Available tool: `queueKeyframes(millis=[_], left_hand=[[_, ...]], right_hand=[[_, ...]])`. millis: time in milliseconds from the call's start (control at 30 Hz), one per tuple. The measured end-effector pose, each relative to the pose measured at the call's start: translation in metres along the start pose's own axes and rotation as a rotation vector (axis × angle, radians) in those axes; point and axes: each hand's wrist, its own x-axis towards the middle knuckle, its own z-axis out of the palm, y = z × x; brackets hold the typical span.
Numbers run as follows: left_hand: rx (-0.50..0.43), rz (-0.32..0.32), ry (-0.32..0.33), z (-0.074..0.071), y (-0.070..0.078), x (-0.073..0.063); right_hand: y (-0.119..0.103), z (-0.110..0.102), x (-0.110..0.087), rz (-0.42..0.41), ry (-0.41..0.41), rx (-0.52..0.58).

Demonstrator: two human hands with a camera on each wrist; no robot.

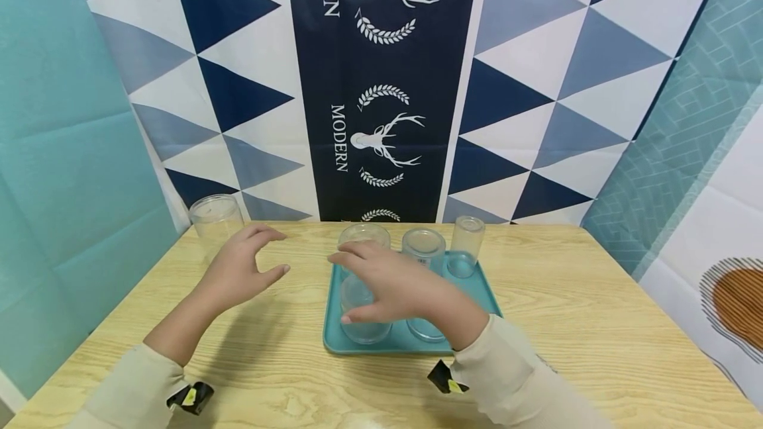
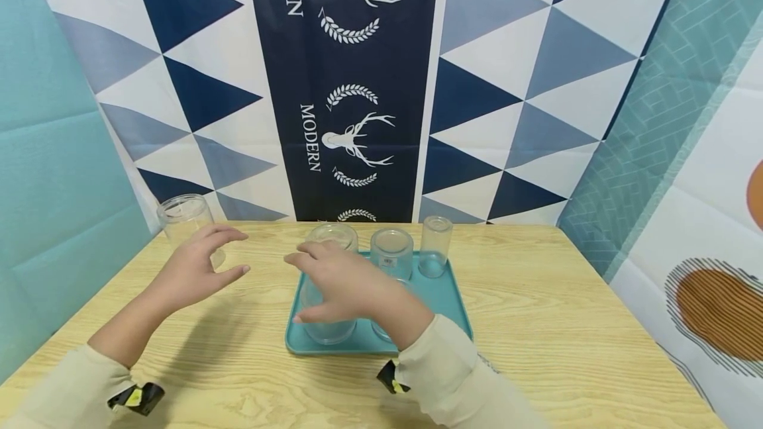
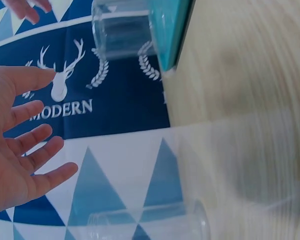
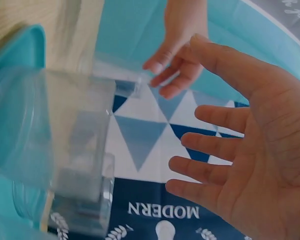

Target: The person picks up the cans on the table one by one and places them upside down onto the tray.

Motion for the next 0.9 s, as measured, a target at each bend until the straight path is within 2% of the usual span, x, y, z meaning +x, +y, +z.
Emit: queueKeyframes(millis=[200, 400, 700, 900], left_hand=[[0.021, -0.049, 0.001, -0.014, -0.010, -0.002], [0.026, -0.068, 0.023, -0.025, -0.021, -0.003], [0.053, -0.120, 0.056, -0.036, -0.035, -0.005], [0.055, -0.151, 0.084, -0.040, -0.048, -0.001]], right_hand=[[-0.014, 0.008, 0.015, -0.026, -0.037, -0.016], [-0.026, 0.015, 0.028, -0.045, -0.052, -0.055], [-0.040, 0.028, 0.045, -0.096, 0.036, -0.097], [-0.048, 0.038, 0.057, -0.059, 0.085, -0.072]])
